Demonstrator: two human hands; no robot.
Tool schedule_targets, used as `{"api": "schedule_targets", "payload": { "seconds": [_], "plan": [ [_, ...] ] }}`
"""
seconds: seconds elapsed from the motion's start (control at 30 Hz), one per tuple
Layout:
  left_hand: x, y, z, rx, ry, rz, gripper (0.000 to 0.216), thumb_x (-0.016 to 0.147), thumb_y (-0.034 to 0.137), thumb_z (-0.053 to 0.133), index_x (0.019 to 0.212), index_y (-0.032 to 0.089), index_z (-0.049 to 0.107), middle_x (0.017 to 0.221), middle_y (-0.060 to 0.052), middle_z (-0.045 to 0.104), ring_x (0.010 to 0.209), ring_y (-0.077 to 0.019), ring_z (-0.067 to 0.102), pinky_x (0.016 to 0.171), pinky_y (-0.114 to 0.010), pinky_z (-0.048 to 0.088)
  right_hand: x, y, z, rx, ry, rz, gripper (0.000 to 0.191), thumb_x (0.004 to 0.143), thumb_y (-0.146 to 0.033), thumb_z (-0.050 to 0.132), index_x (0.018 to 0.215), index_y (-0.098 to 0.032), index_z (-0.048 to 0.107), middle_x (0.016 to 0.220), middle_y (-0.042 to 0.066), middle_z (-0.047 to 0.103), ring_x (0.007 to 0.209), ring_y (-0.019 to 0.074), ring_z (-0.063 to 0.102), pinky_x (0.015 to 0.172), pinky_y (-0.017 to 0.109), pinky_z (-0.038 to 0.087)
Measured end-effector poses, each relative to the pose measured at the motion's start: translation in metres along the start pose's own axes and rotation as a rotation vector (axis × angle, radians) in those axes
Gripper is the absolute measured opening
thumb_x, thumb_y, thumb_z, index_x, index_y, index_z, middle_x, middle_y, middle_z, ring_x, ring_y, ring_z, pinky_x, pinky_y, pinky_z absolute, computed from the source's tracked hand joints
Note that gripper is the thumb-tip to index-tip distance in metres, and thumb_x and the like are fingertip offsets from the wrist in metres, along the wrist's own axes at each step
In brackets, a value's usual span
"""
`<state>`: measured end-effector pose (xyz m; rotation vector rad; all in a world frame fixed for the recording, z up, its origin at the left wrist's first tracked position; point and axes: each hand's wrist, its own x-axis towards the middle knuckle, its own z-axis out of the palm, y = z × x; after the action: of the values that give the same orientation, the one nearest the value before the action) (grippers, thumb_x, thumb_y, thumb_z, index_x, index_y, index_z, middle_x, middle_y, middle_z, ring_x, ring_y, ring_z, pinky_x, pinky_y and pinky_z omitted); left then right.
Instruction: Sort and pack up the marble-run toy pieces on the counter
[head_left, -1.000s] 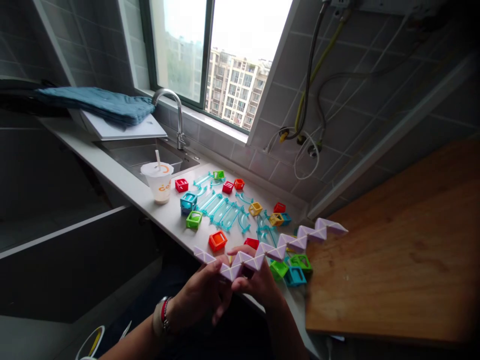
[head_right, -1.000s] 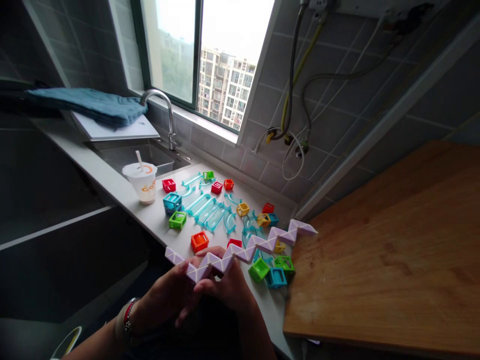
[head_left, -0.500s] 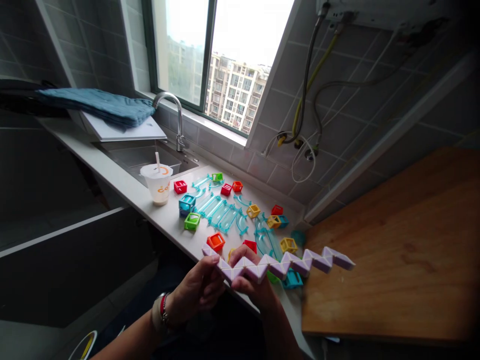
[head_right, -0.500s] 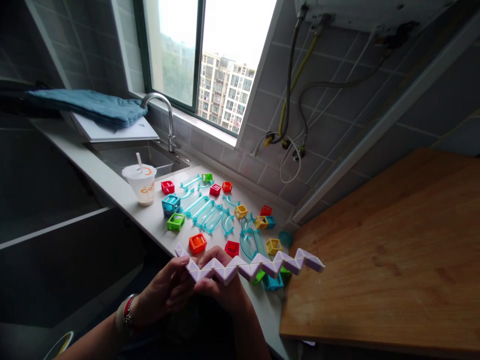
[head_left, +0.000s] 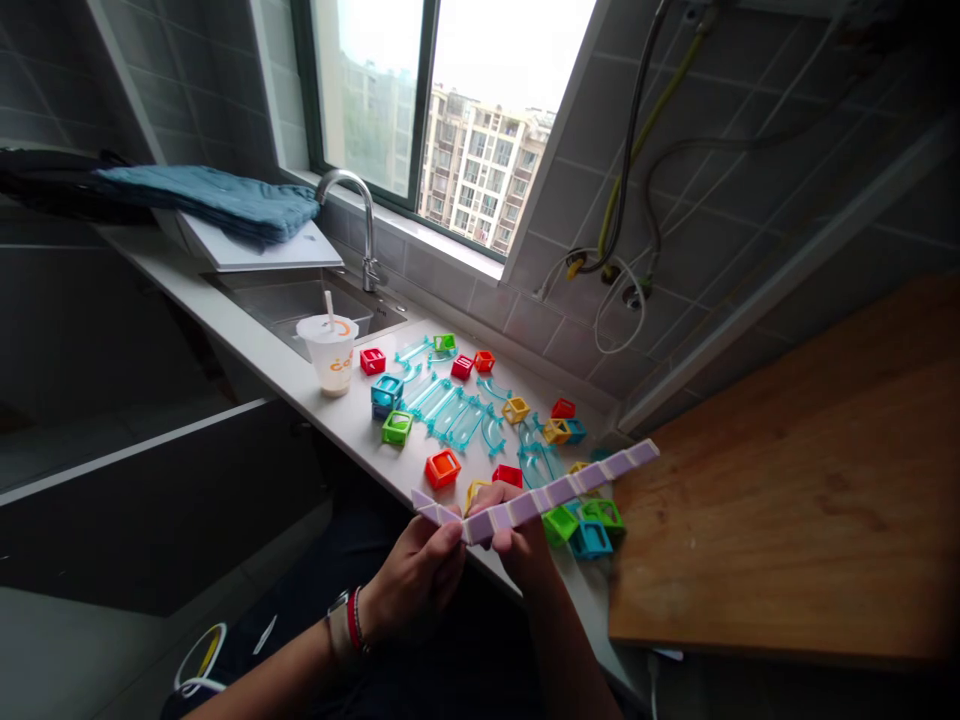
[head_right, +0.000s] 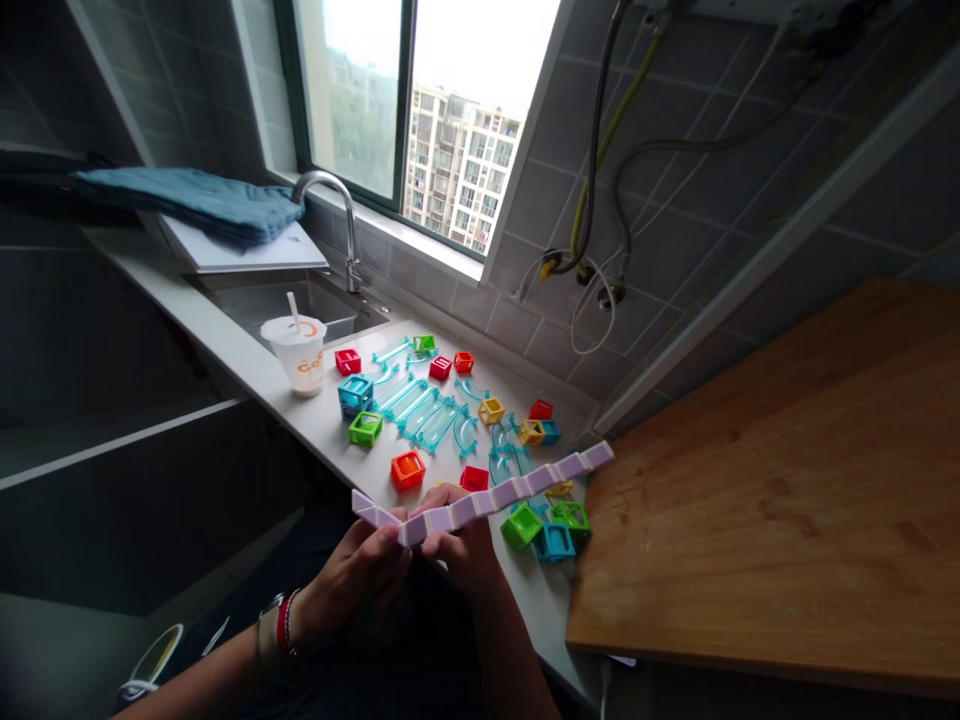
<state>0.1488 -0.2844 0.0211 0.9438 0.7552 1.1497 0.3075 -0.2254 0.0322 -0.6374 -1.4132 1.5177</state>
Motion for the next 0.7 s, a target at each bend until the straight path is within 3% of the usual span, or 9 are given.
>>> {"api": "schedule_targets", "payload": {
  "seconds": [0.1,0.17,0.23,0.33,0.43,0.57,0.7],
  "plan": [
    [-0.001,0.016,-0.006,0.338,-0.046,0.195,0.030,0.096,0.047,0.064,0.087,0.018,0.062,0.069,0.001,0.055,0.055,-0.0099,0.047,0.053,-0.023,0.038,0.000,0.001,0.005,0.020,0.075,0.051,0.052,0.081,-0.072,0.075,0.072,-0.023,0.058,0.059,-0.004,0.050,0.049,0.0123,0.042,0.047,0.026,0.028],
    [0.000,0.027,-0.012,0.585,-0.081,0.330,0.023,0.099,0.037,0.061,0.085,0.018,0.065,0.078,-0.001,0.059,0.064,-0.0113,0.050,0.061,-0.025,0.041,0.002,0.000,0.008,0.003,0.098,0.106,0.050,0.087,-0.067,0.072,0.069,-0.023,0.054,0.053,-0.006,0.045,0.046,0.0109,0.038,0.046,0.025,0.024],
    [0.001,0.031,-0.018,0.660,-0.087,0.351,0.024,0.100,0.034,0.058,0.086,0.018,0.066,0.081,-0.002,0.061,0.068,-0.0125,0.053,0.065,-0.026,0.042,0.004,-0.002,0.011,-0.036,0.084,0.150,0.051,0.089,-0.065,0.069,0.068,-0.022,0.052,0.051,-0.007,0.043,0.045,0.0101,0.038,0.045,0.025,0.024],
    [0.002,0.020,-0.026,0.484,-0.050,0.188,0.029,0.099,0.044,0.060,0.090,0.017,0.065,0.072,-0.001,0.060,0.063,-0.0132,0.055,0.061,-0.025,0.043,0.006,-0.001,0.014,-0.091,0.118,0.160,0.050,0.088,-0.066,0.071,0.075,-0.020,0.055,0.055,-0.006,0.049,0.047,0.0100,0.044,0.046,0.023,0.030],
    [0.003,0.005,-0.032,0.286,-0.013,0.053,0.037,0.099,0.053,0.057,0.095,0.017,0.063,0.064,0.001,0.057,0.051,-0.0122,0.053,0.051,-0.024,0.042,0.007,0.005,0.015,-0.108,0.127,0.146,0.047,0.089,-0.065,0.071,0.096,-0.019,0.063,0.066,-0.003,0.058,0.053,0.0111,0.050,0.051,0.024,0.040],
    [0.006,0.008,-0.038,-0.006,0.008,0.045,0.047,0.101,0.053,0.048,0.073,0.017,0.061,0.059,0.000,0.053,0.049,-0.0135,0.051,0.048,-0.026,0.043,0.012,0.012,0.012,-0.101,-0.021,0.085,0.046,0.087,-0.064,0.074,0.097,-0.019,0.068,0.082,0.002,0.064,0.067,0.0138,0.057,0.059,0.025,0.048],
    [0.010,0.035,-0.053,-0.146,0.024,0.088,0.043,0.098,0.051,0.053,0.069,0.019,0.057,0.055,0.002,0.047,0.048,-0.0140,0.046,0.044,-0.026,0.040,0.020,0.009,0.003,0.129,0.097,0.046,0.057,0.085,-0.067,0.074,0.119,-0.022,0.064,0.086,0.001,0.065,0.063,0.0125,0.057,0.055,0.025,0.049]
  ]
}}
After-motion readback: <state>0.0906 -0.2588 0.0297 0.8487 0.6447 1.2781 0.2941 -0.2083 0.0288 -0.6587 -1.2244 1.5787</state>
